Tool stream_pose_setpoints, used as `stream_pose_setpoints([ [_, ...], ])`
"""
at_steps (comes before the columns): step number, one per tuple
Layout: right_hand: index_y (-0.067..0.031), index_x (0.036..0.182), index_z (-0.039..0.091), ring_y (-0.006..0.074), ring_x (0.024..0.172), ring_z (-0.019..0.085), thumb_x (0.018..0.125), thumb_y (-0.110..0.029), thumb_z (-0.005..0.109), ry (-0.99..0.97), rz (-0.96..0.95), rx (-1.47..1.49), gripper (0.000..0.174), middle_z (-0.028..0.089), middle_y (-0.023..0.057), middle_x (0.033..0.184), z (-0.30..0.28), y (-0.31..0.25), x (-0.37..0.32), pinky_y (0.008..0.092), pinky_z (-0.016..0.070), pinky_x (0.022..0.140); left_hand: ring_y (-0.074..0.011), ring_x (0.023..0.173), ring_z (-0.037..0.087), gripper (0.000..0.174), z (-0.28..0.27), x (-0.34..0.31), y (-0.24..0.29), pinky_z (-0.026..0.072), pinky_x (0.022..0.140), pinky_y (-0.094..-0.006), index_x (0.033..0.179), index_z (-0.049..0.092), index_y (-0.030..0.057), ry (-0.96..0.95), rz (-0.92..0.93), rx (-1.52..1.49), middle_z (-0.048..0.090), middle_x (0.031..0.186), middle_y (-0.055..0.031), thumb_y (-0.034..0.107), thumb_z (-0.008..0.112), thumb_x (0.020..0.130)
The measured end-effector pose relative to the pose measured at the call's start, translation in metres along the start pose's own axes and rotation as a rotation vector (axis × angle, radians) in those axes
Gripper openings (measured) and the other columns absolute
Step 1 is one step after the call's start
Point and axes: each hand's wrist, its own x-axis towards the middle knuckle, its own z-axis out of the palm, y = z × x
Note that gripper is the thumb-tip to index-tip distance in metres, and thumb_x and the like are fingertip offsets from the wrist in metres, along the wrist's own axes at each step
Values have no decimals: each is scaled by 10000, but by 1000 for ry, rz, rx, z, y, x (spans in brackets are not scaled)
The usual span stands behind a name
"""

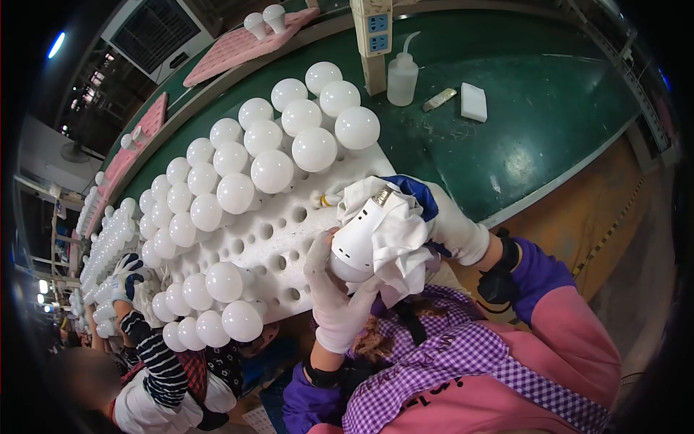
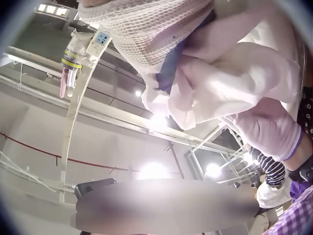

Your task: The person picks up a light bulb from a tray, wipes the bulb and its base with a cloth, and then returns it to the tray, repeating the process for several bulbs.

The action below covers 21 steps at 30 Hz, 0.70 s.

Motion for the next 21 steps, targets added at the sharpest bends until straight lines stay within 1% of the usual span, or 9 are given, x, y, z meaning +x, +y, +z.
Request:
stream_pose_setpoints([
  [1, -11, 1246, 539, 49, 925, 525, 741, -146, 781, -1, 0, 0, 576, 611, -10, 1047, 5, -6, 1, 245, 460, 853, -282, 1266, 420, 858, 0, 1, -2, 378, 1043, -406, 1371, 269, 11, 1, 0, 1, 372, 1368, -192, 41, 804, 700],
  [3, -16, 1244, 540, 46, 924, 527, 737, -152, 785, 40, 16, 44, 580, 612, -10, 1048, 14, -15, 1, 246, 460, 853, -290, 1261, 428, 858, 0, 5, -5, 396, 1029, -404, 1363, 282, 12, 63, 299, 452, 369, 1372, -207, 7, 804, 682],
  [4, -24, 1226, 552, 49, 926, 534, 734, -158, 788, 41, 37, 73, 562, 615, -9, 1052, 13, -12, 2, 247, 461, 857, -290, 1261, 428, 858, -1, 4, -4, 396, 1029, -404, 1363, 282, 12, 64, 300, 454, 369, 1372, -207, 7, 804, 682],
  [10, -36, 1216, 569, 47, 931, 528, 681, -165, 827, -89, 20, -92, 608, 618, -21, 1049, -8, -4, 10, 241, 455, 857, -267, 1219, 447, 741, -20, 9, 16, 417, 1008, -398, 1328, 319, 4, -54, -372, -427, 404, 1296, -147, 4, 733, 713],
  [14, -36, 1184, 581, 41, 912, 519, 664, -160, 835, -87, 0, -78, 592, 616, -24, 1028, 2, -12, 9, 236, 455, 843, -264, 1228, 440, 743, -15, 7, 13, 416, 1010, -394, 1325, 319, -6, -37, -352, -423, 409, 1291, -150, 11, 742, 715],
  [16, -26, 1169, 584, 42, 924, 530, 707, -145, 802, -23, 32, -10, 524, 625, -14, 1036, 11, -10, 8, 239, 459, 846, -258, 1219, 455, 723, -10, 4, 5, 420, 1006, -392, 1319, 323, -13, 5, 135, 313, 413, 1307, -157, 12, 738, 727],
  [17, -26, 1169, 584, 42, 924, 530, 707, -145, 802, -24, 32, -10, 524, 625, -14, 1036, 11, -9, 8, 239, 459, 846, -258, 1219, 455, 723, -9, 3, 6, 420, 1006, -392, 1319, 323, -13, 6, 134, 314, 413, 1307, -157, 12, 738, 727],
  [20, -21, 1192, 577, 61, 948, 557, 721, -110, 782, -122, -15, -73, 521, 630, -5, 1062, 2, -9, 11, 253, 466, 857, -291, 1197, 501, 718, -18, 8, 11, 444, 988, -389, 1323, 326, -23, -29, -245, -213, 418, 1343, -191, 62, 738, 742],
  [21, -24, 1202, 576, 61, 952, 552, 695, -113, 801, -106, 71, -40, 562, 631, -4, 1061, -1, -9, 12, 257, 467, 855, -291, 1197, 501, 718, -23, 11, 16, 444, 988, -389, 1323, 326, -23, -24, -242, -214, 418, 1343, -191, 62, 738, 742],
])
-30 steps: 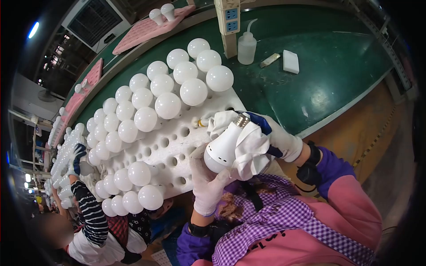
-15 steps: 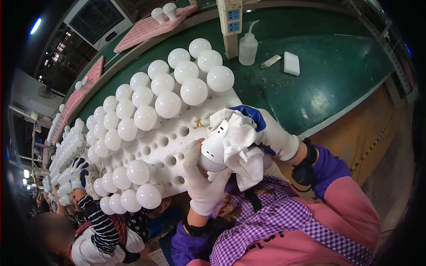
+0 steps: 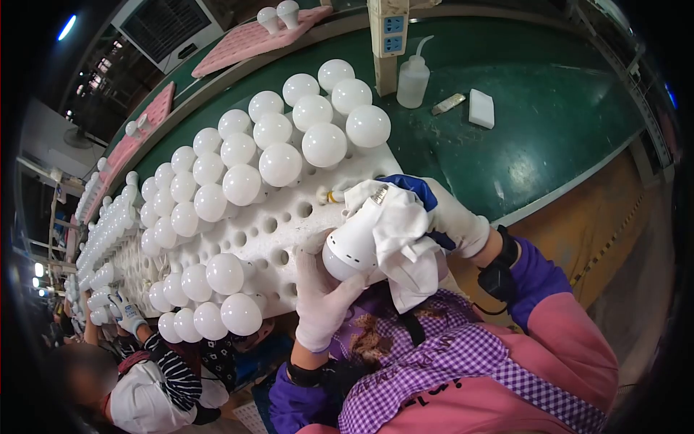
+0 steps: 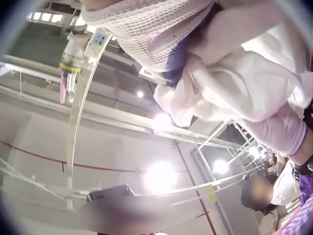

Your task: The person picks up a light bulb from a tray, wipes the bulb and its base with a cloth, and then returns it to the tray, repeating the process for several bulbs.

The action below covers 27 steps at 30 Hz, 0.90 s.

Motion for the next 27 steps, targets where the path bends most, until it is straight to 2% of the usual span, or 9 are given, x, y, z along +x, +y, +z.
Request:
stream_pose_setpoints([
  [2, -22, 1175, 584, 63, 940, 547, 674, -124, 815, -47, 20, 44, 561, 635, 2, 1039, -11, 11, 2, 261, 469, 845, -300, 1180, 516, 724, -1, 1, 10, 480, 945, -400, 1315, 344, -24, -15, -363, -558, 469, 1276, -179, 180, 745, 747],
  [3, -22, 1175, 584, 63, 940, 547, 674, -124, 815, -45, 20, 45, 561, 635, 2, 1039, -14, 14, 0, 261, 469, 845, -212, 1022, 584, 722, 3, 2, 12, 535, 792, -324, 1304, 366, -23, -14, -347, -556, 534, 1174, -147, 254, 729, 745],
  [5, -24, 1136, 595, 67, 915, 543, 672, -143, 819, -66, -281, -290, 528, 636, 7, 1010, -17, 16, 0, 266, 469, 837, -162, 923, 582, 711, 0, 1, 8, 513, 707, -269, 1304, 370, -20, -10, -377, -551, 550, 1137, -129, 240, 722, 744],
  [9, -28, 1108, 609, 71, 895, 548, 723, -145, 778, -34, -178, -264, 437, 639, 8, 987, -11, 3, -1, 267, 468, 838, -58, 703, 530, 692, 7, 1, 8, 408, 519, -160, 1308, 378, -9, 59, -401, -581, 581, 1065, -93, 214, 705, 740],
  [13, -28, 1122, 610, 70, 908, 549, 740, -135, 761, -10, -111, -124, 424, 640, 6, 1006, -10, 4, -2, 265, 467, 843, -60, 698, 525, 691, 5, 2, 10, 409, 521, -162, 1311, 377, -8, 43, -389, -500, 579, 1059, -92, 213, 703, 744],
  [18, -26, 1138, 604, 72, 922, 551, 713, -147, 788, -48, -158, -73, 479, 639, 3, 1033, -10, 2, -3, 269, 466, 857, -206, 997, 601, 696, 2, 4, 5, 541, 778, -304, 1323, 354, -36, -46, -385, -557, 542, 1171, -153, 237, 698, 783],
  [21, -30, 1183, 580, 75, 953, 554, 682, -140, 817, -45, -61, -142, 564, 635, 12, 1071, -12, 7, 0, 272, 460, 882, -292, 1165, 541, 718, 1, 4, 10, 508, 921, -407, 1347, 322, -42, -90, -461, -722, 495, 1257, -178, 277, 692, 821],
  [25, -13, 1202, 569, 87, 1009, 546, 757, -174, 763, -72, 45, -117, 512, 628, 42, 1109, 0, 8, -9, 281, 450, 915, -298, 1192, 524, 733, 6, 1, 4, 487, 953, -439, 1373, 294, -34, -62, -483, -802, 469, 1296, -181, 308, 678, 850],
  [27, -23, 1241, 543, 92, 1024, 553, 695, -148, 812, -79, 106, -21, 621, 622, 31, 1131, 2, 12, -7, 284, 447, 932, -277, 1205, 502, 693, 8, 2, 5, 455, 983, -418, 1370, 297, -25, -34, -464, -810, 479, 1276, -162, 247, 670, 853],
])
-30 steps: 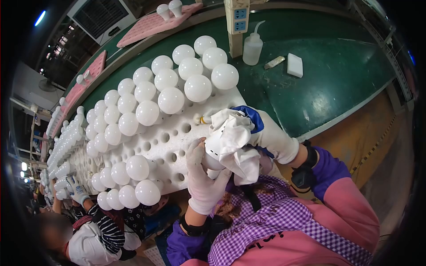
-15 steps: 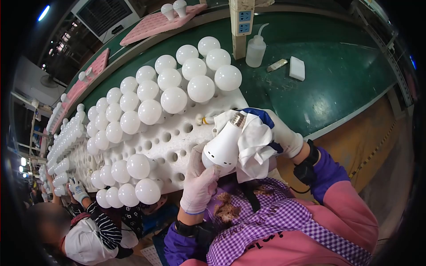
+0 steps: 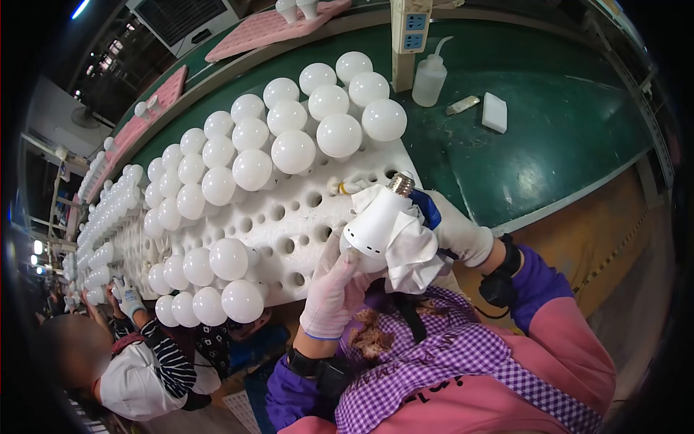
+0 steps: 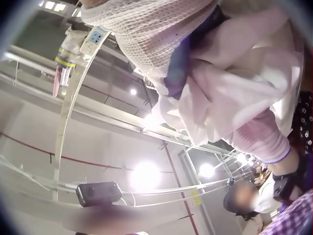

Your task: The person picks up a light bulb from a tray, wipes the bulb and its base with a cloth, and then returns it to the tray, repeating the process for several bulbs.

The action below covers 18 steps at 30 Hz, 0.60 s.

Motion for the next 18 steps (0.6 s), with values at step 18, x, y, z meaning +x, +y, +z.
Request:
stream_pose_setpoints([
  [18, -30, 1296, 493, 123, 1084, 559, 787, -145, 750, -87, -80, 91, 581, 582, 63, 1234, 5, 0, 6, 292, 445, 966, -250, 1156, 525, 646, -6, 4, 4, 467, 944, -380, 1342, 304, -27, -53, -2, 35, 473, 1270, -155, 255, 665, 887],
])
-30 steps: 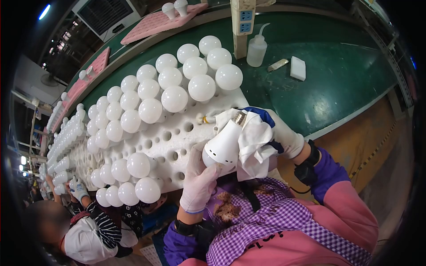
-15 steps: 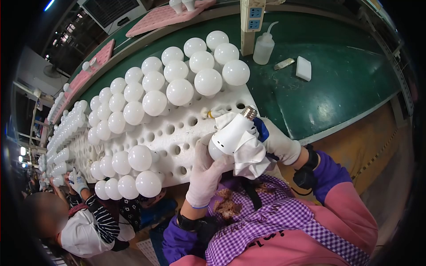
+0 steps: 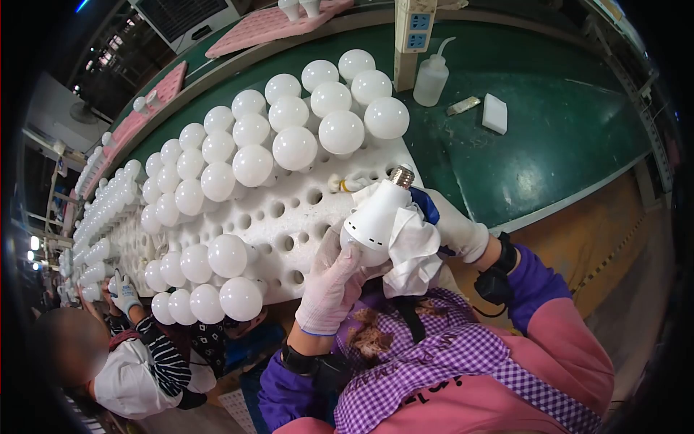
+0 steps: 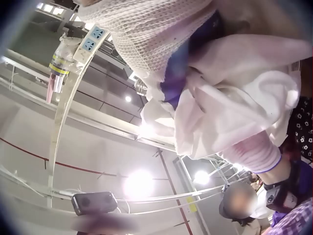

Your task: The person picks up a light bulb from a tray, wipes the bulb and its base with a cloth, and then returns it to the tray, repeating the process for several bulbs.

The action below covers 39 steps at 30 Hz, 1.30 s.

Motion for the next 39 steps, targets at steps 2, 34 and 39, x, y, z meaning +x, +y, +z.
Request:
stream_pose_setpoints([
  [2, -33, 1298, 492, 132, 1088, 559, 787, -141, 751, 32, 18, -60, 583, 581, 64, 1233, 3, 0, 1, 296, 444, 969, -255, 1163, 520, 649, 0, 1, -6, 472, 932, -382, 1343, 297, -21, 69, 48, 64, 466, 1276, -159, 233, 673, 879],
  [34, -26, 1294, 489, 139, 1085, 552, 732, -184, 805, 189, 11, 186, 664, 581, 69, 1208, 16, 13, -3, 321, 442, 960, -320, 1261, 428, 707, -25, 9, -33, 404, 1012, -446, 1378, 247, 39, 58, 886, 1200, 362, 1369, -210, 26, 689, 827],
  [39, -26, 1296, 485, 144, 1105, 543, 716, -183, 819, 64, -17, 34, 687, 577, 69, 1213, 4, 11, -6, 322, 434, 978, -297, 1199, 493, 499, -16, 3, -18, 479, 909, -395, 1345, 336, 41, -3, 664, 786, 426, 1338, -202, 194, 582, 939],
])
